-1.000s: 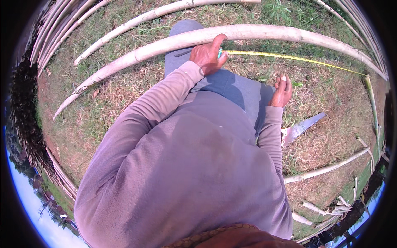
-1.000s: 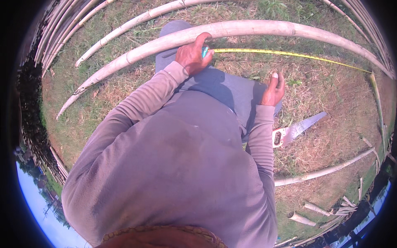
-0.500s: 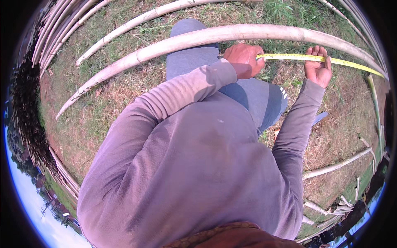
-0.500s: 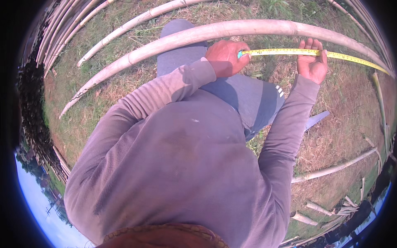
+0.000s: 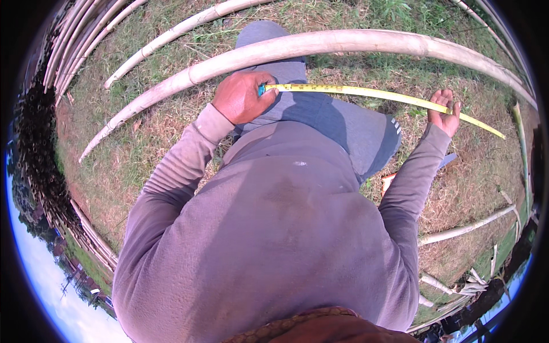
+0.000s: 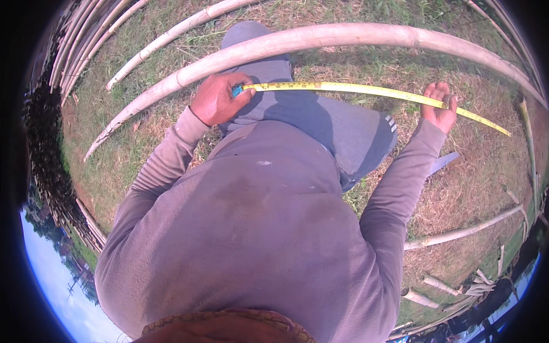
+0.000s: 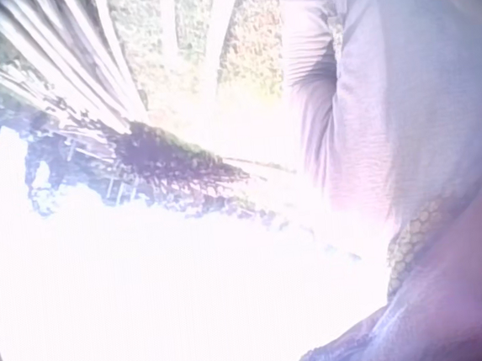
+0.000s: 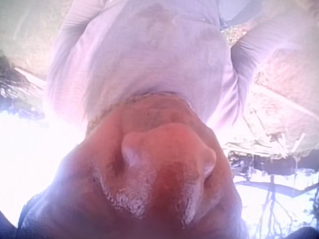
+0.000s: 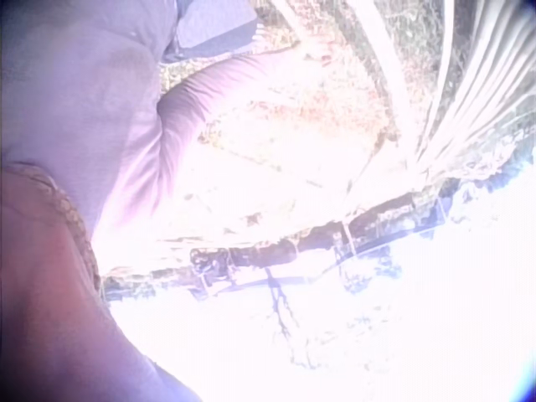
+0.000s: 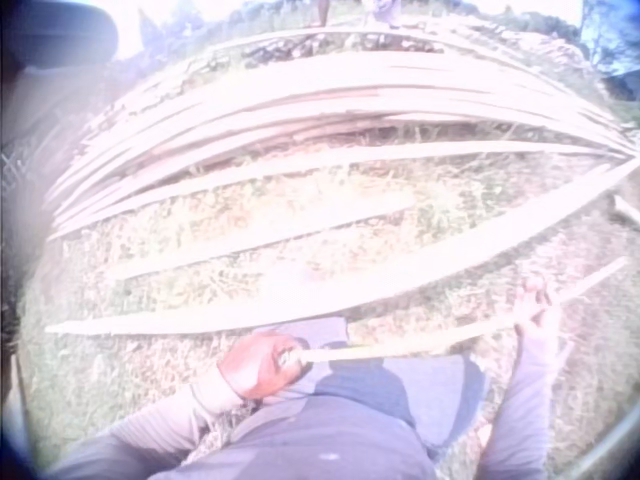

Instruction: The person measures bamboo poles with a tape measure and cuts them to length using a hand saw. The person repeatedly measures, marks, and saws multiple poles, then stacks the cut pieces on the ground.

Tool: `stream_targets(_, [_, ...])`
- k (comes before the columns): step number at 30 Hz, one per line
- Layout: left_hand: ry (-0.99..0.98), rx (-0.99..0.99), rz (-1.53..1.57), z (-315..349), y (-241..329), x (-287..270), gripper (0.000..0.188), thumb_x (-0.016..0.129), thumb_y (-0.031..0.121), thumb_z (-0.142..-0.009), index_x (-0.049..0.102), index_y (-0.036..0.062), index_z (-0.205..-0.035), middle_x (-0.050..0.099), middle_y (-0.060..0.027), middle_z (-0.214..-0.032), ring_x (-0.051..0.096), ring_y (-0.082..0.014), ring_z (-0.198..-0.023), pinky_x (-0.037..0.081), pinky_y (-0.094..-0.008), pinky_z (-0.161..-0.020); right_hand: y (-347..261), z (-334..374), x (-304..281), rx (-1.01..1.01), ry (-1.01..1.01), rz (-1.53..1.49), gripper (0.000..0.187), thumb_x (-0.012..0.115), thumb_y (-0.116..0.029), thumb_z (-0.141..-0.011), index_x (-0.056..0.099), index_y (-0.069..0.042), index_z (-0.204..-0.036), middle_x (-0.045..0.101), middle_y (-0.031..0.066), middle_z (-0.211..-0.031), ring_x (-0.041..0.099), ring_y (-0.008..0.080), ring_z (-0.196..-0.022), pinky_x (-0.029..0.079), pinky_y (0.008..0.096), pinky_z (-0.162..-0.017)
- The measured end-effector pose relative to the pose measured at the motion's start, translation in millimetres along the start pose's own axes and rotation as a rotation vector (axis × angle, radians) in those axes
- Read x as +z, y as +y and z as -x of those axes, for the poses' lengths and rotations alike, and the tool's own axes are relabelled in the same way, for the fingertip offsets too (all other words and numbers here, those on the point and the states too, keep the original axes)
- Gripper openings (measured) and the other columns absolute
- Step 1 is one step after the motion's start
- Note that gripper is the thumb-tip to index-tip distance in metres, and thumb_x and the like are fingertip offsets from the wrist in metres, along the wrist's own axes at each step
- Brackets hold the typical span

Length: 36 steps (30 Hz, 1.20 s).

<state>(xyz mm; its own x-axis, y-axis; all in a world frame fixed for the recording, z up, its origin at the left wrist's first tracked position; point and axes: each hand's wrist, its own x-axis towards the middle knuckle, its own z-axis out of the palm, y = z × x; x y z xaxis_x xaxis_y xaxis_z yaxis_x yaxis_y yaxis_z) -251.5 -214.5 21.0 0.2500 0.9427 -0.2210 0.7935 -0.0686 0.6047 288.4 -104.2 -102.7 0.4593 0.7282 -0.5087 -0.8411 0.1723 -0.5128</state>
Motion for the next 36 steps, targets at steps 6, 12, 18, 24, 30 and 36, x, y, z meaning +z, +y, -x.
stream_targets(6, [-0.042, -0.125, 0.152, 23.1, -34.4, -10.1, 0.026, 0.072, 0.028, -0.095, 0.073, 0.0025, -0.100, 0.066, -0.0111, -0.077, 0.059, -0.0150, -0.068, 0.049, -0.0330, -0.066, 51.7, 62.2, 21.9, 0.177, -0.297, 0.301, 0.032, 0.055, -0.023, -0.107, 0.059, 0.002, -0.126, 0.068, 0.0145, -0.116, 0.066, 0.0276, -0.112, 0.052, 0.0478, -0.105])
stream_targets(12, [0.097, -0.233, 0.343, 62.4, -81.1, -12.8, 0.024, 0.071, 0.027, -0.099, 0.073, 0.0027, -0.100, 0.068, -0.0027, -0.080, 0.055, -0.0078, -0.069, 0.045, -0.0274, -0.063, 130.3, 166.3, 69.1, -0.215, -0.801, 1.536, 0.054, 0.075, -0.028, -0.094, 0.058, -0.003, -0.139, 0.066, 0.0187, -0.126, 0.065, 0.0303, -0.118, 0.054, 0.0402, -0.100])
stream_targets(18, [0.304, -0.483, 0.573, 119.4, -149.4, -35.2, 0.021, 0.070, 0.025, -0.101, 0.072, 0.0048, -0.096, 0.065, 0.0026, -0.080, 0.051, -0.0049, -0.067, 0.038, -0.0215, -0.058, 174.9, 139.5, 138.6, -1.665, -1.199, 1.983, 0.071, 0.087, -0.024, -0.077, 0.054, -0.019, -0.140, 0.067, 0.0062, -0.126, 0.065, 0.0281, -0.118, 0.045, 0.0483, -0.110])
stream_targets(24, [0.375, -0.402, 0.578, 109.6, -100.8, -42.6, 0.017, 0.070, 0.020, -0.102, 0.072, 0.0035, -0.095, 0.062, 0.0038, -0.076, 0.048, -0.0039, -0.064, 0.035, -0.0209, -0.056, 122.1, 78.3, 167.2, -1.136, -1.414, 2.414, 0.056, 0.087, -0.020, -0.074, 0.059, -0.016, -0.122, 0.069, 0.0065, -0.120, 0.068, 0.0302, -0.113, 0.044, 0.0485, -0.108])
stream_targets(30, [0.242, -0.372, 0.431, 85.1, -29.6, -45.3, 0.018, 0.070, 0.018, -0.100, 0.072, 0.0000, -0.095, 0.059, 0.0038, -0.072, 0.047, -0.0051, -0.064, 0.037, -0.0234, -0.058, -4.2, 7.6, 157.4, -0.817, -0.884, 2.859, 0.053, 0.073, -0.010, -0.082, 0.060, -0.021, -0.132, 0.070, 0.0054, -0.127, 0.063, 0.0270, -0.126, 0.041, 0.0568, -0.111])
stream_targets(36, [0.209, 0.029, 0.091, 5.6, 12.9, -22.4, 0.020, 0.073, 0.018, -0.094, 0.073, -0.0016, -0.097, 0.071, -0.0184, -0.098, 0.067, -0.0308, -0.095, 0.051, -0.0404, -0.087, -105.0, -68.7, 94.9, -1.011, -0.454, 2.807, 0.052, 0.074, -0.009, -0.085, 0.057, -0.022, -0.132, 0.064, 0.0036, -0.133, 0.055, 0.0273, -0.135, 0.037, 0.0630, -0.114])
